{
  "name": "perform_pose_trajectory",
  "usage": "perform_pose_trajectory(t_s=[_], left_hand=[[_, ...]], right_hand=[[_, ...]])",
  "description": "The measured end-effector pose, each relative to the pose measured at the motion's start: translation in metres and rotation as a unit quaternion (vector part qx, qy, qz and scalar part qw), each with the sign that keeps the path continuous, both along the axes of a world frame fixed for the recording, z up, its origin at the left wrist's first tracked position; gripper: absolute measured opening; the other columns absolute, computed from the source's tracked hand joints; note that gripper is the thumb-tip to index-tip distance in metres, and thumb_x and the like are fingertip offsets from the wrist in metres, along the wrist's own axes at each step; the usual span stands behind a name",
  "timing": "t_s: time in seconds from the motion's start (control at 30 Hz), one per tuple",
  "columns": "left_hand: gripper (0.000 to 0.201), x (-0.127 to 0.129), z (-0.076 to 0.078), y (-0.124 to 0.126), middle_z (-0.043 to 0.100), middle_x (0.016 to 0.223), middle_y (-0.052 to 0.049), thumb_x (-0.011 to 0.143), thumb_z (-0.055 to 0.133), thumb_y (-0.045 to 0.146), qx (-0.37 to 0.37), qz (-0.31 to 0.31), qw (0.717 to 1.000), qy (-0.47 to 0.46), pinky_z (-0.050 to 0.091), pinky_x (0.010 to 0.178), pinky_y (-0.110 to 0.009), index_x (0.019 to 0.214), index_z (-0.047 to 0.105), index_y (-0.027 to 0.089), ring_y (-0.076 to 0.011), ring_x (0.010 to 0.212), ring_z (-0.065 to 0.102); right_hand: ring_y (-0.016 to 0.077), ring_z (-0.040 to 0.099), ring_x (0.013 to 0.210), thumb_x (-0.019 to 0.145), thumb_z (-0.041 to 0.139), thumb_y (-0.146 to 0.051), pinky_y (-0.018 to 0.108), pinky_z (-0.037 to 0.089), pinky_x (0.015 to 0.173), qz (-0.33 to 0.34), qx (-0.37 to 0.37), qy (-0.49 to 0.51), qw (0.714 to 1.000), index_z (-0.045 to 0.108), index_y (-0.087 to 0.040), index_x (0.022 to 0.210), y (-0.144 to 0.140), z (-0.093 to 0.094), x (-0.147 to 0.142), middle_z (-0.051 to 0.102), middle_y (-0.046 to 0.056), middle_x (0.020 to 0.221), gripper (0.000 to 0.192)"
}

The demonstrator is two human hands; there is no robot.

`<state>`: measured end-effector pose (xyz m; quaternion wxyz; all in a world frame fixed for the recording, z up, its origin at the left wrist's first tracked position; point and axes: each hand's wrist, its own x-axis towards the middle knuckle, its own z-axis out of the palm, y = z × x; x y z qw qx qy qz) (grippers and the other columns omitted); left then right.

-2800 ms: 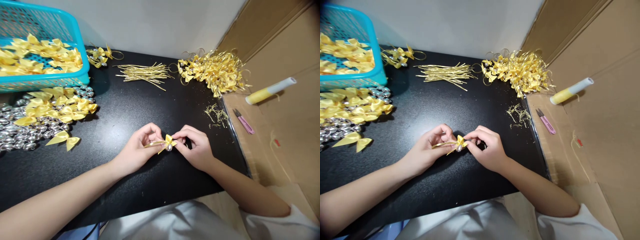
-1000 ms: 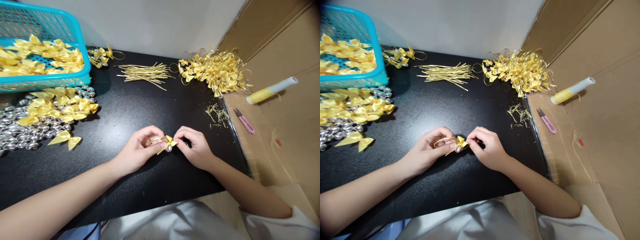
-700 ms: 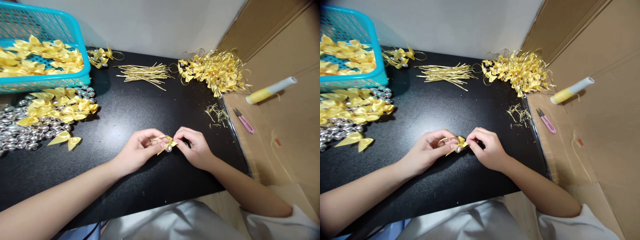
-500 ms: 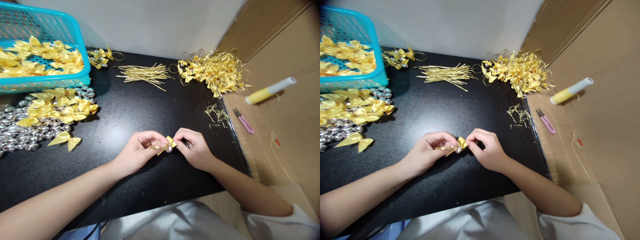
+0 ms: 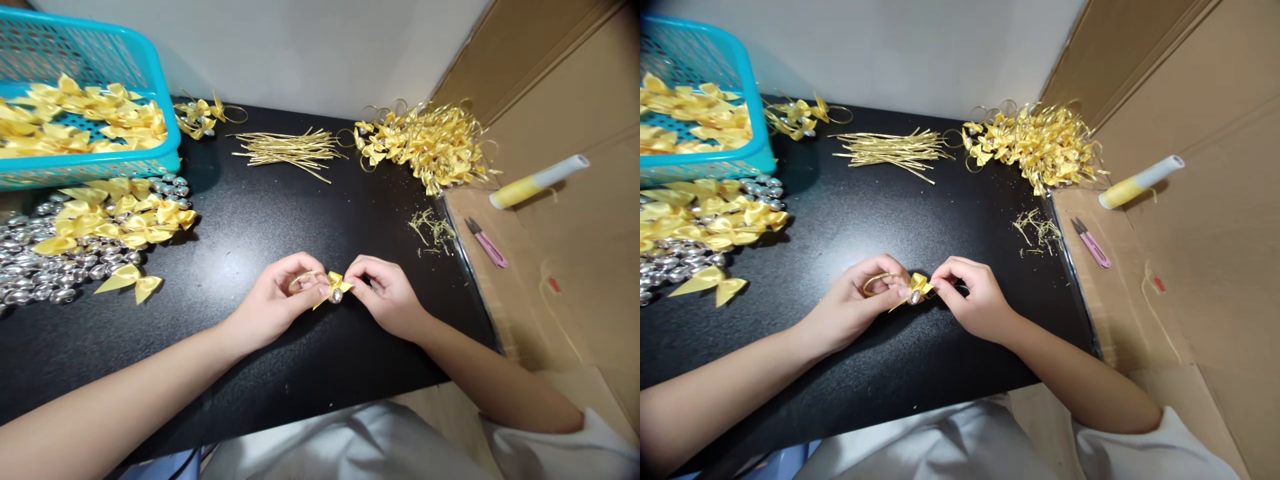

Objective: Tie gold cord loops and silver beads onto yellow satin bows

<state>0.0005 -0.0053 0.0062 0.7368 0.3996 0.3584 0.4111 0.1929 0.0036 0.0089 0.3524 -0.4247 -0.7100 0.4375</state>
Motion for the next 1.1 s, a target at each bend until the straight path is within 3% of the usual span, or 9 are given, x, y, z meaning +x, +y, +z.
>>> perform_pose_trajectory(t_s=[0.27, 0.63, 0.87, 1.1], left_hand=[[0.004, -0.001, 0.004, 0.002, 0.074, 0.072, 0.003, 0.077, 0.075, 0.015, -0.030, -0.016, 0.999, -0.006, 0.047, 0.066, -0.011, 0.076, 0.072, 0.016, -0.0044, 0.067, 0.064], [0.009, 0.000, 0.002, 0.000, 0.076, 0.073, 0.003, 0.071, 0.077, 0.010, -0.045, 0.007, 0.999, 0.016, 0.049, 0.066, -0.011, 0.072, 0.075, 0.018, -0.0054, 0.067, 0.066], [0.011, 0.000, -0.002, 0.000, 0.074, 0.075, 0.002, 0.079, 0.074, 0.018, -0.012, 0.011, 1.000, -0.014, 0.049, 0.067, -0.015, 0.087, 0.068, 0.019, -0.0071, 0.070, 0.066], [0.019, -0.001, -0.005, 0.000, 0.070, 0.074, 0.002, 0.078, 0.076, 0.021, 0.011, 0.011, 1.000, -0.024, 0.045, 0.063, -0.016, 0.083, 0.057, 0.018, -0.0078, 0.069, 0.063]], right_hand=[[0.0110, 0.054, 0.066, 0.088, 0.056, -0.014, 0.025, 0.043, 0.064, 0.006, -0.002, 0.000, 1.000, 0.058, -0.018, 0.071, 0.000, 0.000, 0.000, 0.059, 0.000, 0.071, 0.017], [0.0110, 0.056, 0.066, 0.087, 0.056, -0.013, 0.025, 0.043, 0.063, 0.007, -0.016, 0.012, 1.000, 0.061, -0.018, 0.072, -0.002, 0.000, -0.001, 0.060, 0.000, 0.071, 0.016], [0.0113, 0.055, 0.066, 0.085, 0.058, -0.016, 0.026, 0.043, 0.064, -0.012, -0.057, 0.037, 0.998, 0.059, -0.018, 0.070, 0.000, 0.000, -0.001, 0.059, 0.000, 0.070, 0.015], [0.0115, 0.054, 0.066, 0.085, 0.057, -0.018, 0.026, 0.042, 0.064, -0.009, -0.077, 0.033, 0.996, 0.059, -0.018, 0.071, 0.001, 0.001, 0.000, 0.059, 0.000, 0.071, 0.014]])
